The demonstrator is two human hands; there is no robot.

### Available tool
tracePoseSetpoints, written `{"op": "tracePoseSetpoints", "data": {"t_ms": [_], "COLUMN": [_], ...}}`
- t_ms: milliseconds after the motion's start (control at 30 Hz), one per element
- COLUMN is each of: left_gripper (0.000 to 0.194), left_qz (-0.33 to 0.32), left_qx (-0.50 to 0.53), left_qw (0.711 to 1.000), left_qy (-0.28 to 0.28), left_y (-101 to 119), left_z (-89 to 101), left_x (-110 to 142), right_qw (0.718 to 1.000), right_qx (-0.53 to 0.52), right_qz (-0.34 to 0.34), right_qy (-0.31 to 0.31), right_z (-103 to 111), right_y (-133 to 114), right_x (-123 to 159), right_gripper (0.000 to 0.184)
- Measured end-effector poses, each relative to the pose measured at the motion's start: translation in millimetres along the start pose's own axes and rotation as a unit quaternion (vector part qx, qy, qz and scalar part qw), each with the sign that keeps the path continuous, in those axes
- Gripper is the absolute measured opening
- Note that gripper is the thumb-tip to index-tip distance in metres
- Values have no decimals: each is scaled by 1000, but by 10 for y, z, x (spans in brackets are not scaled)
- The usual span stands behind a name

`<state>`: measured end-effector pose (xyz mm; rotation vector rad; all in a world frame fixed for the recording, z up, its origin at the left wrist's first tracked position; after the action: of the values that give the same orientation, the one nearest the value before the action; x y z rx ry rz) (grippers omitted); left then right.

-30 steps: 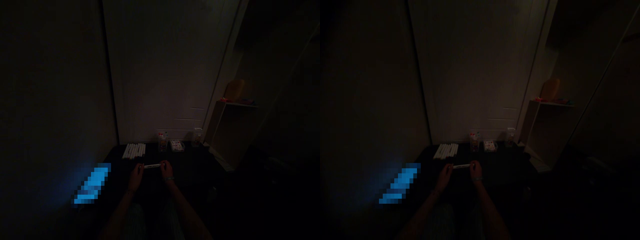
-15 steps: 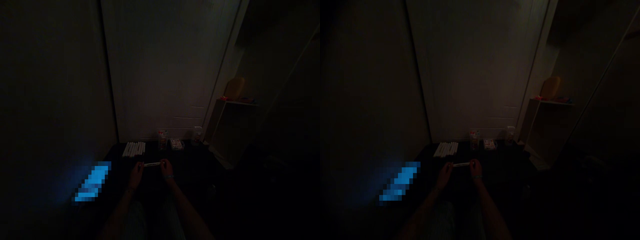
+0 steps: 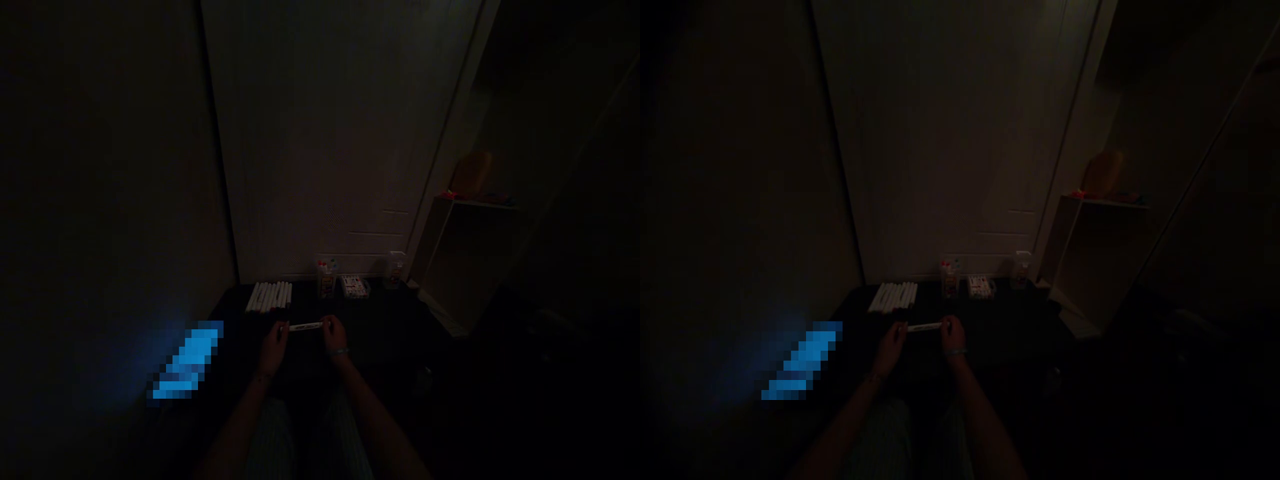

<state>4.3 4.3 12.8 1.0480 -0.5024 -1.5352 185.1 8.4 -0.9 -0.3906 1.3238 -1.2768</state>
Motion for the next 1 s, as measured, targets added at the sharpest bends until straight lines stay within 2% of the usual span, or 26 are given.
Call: {"op": "tracePoseSetpoints", "data": {"t_ms": [267, 1000], "left_gripper": [32, 33], "left_qz": [-13, -4], "left_qx": [9, 2], "left_qw": [1000, 1000], "left_qy": [3, 0], "left_y": [-20, 4], "left_z": [-14, -16], "left_x": [-1, 21], "right_qw": [1000, 1000], "right_qx": [3, -9], "right_qz": [13, -16], "right_qy": [-2, -15], "right_z": [16, 40], "right_y": [-6, -44], "right_x": [16, 34], "right_gripper": [21, 19]}}
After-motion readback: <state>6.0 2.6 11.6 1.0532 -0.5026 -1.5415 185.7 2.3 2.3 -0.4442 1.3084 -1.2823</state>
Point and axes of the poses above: each hand's wrist, its own x-axis away from the middle knuckle, its own z-axis out of the back of the hand, y = z × x, the point moved 1 cm from there along -x, towards the middle knuckle, and after that the axes turned 1 degree about -y, right-handed, at the moved point
